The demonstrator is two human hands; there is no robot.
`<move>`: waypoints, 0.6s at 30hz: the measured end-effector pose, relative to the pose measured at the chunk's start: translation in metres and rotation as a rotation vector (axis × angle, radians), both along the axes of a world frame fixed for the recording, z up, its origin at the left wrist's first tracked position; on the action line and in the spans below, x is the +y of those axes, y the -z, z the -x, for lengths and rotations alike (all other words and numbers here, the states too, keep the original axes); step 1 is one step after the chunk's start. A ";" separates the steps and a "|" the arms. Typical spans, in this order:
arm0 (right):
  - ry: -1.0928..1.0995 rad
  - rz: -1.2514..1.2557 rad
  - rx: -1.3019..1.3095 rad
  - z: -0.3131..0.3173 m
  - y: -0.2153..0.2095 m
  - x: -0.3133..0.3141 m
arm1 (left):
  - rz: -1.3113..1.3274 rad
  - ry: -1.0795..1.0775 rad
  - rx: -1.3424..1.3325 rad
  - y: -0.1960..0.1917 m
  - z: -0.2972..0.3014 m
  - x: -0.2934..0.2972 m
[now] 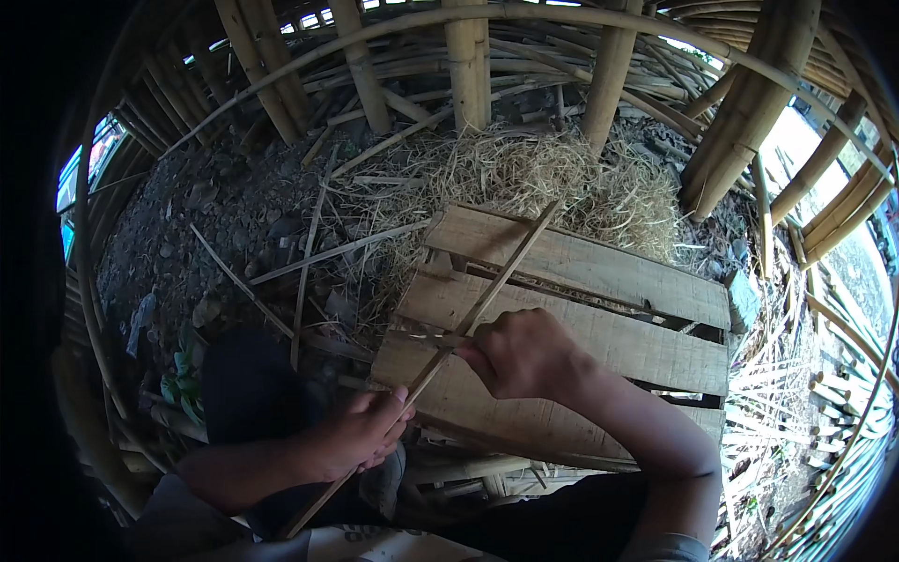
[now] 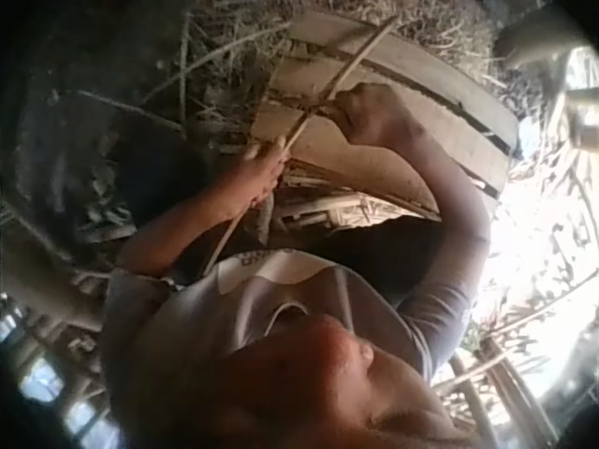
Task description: The person uses a knife to shave and smooth a long bamboo stick held against a wooden pallet. The person repeatedly scrapes the surface of the bamboo to remove thin layers.
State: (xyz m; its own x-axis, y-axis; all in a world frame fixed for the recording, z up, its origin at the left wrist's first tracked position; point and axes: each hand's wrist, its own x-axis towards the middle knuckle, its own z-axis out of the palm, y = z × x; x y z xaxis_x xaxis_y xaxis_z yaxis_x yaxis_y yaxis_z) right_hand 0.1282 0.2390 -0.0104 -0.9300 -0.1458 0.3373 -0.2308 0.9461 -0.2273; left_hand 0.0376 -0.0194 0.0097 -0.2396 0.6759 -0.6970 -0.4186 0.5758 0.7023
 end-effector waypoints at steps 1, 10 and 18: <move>-0.020 0.034 -0.067 -0.001 -0.004 -0.004 | -0.006 0.005 0.025 0.001 0.000 0.000; -0.026 0.044 -0.007 0.001 0.008 0.006 | 0.011 0.034 0.099 0.002 0.001 -0.003; 0.023 0.013 -0.076 0.003 0.008 0.015 | 0.024 0.036 0.097 0.001 0.002 -0.004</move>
State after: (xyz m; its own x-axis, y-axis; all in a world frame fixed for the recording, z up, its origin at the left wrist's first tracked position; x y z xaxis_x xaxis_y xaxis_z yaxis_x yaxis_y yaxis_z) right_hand 0.1247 0.2538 -0.0183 -0.9562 -0.1202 0.2670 -0.1906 0.9477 -0.2559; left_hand 0.0358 -0.0238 0.0082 -0.2821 0.6689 -0.6877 -0.3282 0.6063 0.7243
